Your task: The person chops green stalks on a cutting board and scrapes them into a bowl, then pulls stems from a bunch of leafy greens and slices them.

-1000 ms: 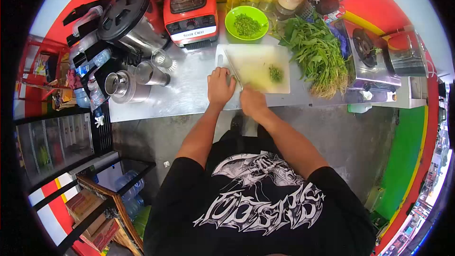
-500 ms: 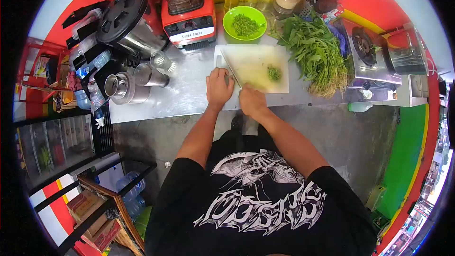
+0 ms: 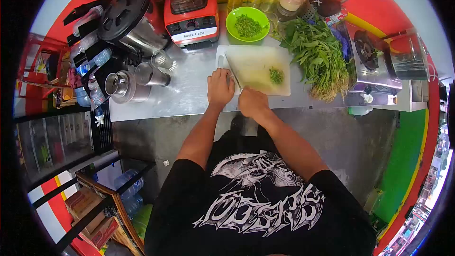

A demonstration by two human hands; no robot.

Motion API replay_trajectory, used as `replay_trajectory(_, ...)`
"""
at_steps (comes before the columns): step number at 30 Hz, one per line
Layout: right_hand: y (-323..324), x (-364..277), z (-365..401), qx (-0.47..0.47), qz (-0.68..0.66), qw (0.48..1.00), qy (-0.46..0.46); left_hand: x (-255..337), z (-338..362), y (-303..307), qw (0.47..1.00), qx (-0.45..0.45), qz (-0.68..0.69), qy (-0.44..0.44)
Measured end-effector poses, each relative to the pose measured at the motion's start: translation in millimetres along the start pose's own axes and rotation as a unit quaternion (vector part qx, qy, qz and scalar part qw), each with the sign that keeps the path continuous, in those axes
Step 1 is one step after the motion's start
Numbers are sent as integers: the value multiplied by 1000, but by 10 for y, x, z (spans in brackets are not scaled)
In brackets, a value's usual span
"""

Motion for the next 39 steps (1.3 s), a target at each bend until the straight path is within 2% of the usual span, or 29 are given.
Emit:
replay_trajectory(11,-272,98,-84,28,-3,1000,-12,-50,-9,-56,999,-26,-19,28)
replay_trajectory(15,-163,66,-257,29,8,999,16,-7,-2,-36,1000,-8,-9,3)
replay_trajectory(17,-8,4,-206,62,23,998,25,-38,5,-56,999,-20,-18,23)
replay_trajectory(19,-58,23,-225,29,1,999,24,-13,6,-16,1000,-12,2,11)
replay_trajectory(30,-146,68,-127,13,-3,1000,1,-27,12,-35,1000,-8,-4,6)
replay_trajectory(39,-196,171,-153,51,-45,997,-23,-19,7,-31,1000,-14,-15,6)
Point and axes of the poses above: each hand's wrist, its own z-axis away from the middle knuckle, its own y-axis out of the back of the hand, x = y × z, the point moved 9 cm from there along -z, towards the middle knuckle, and after that the axes turned 8 degrees about -x, right-handed, at the moved point
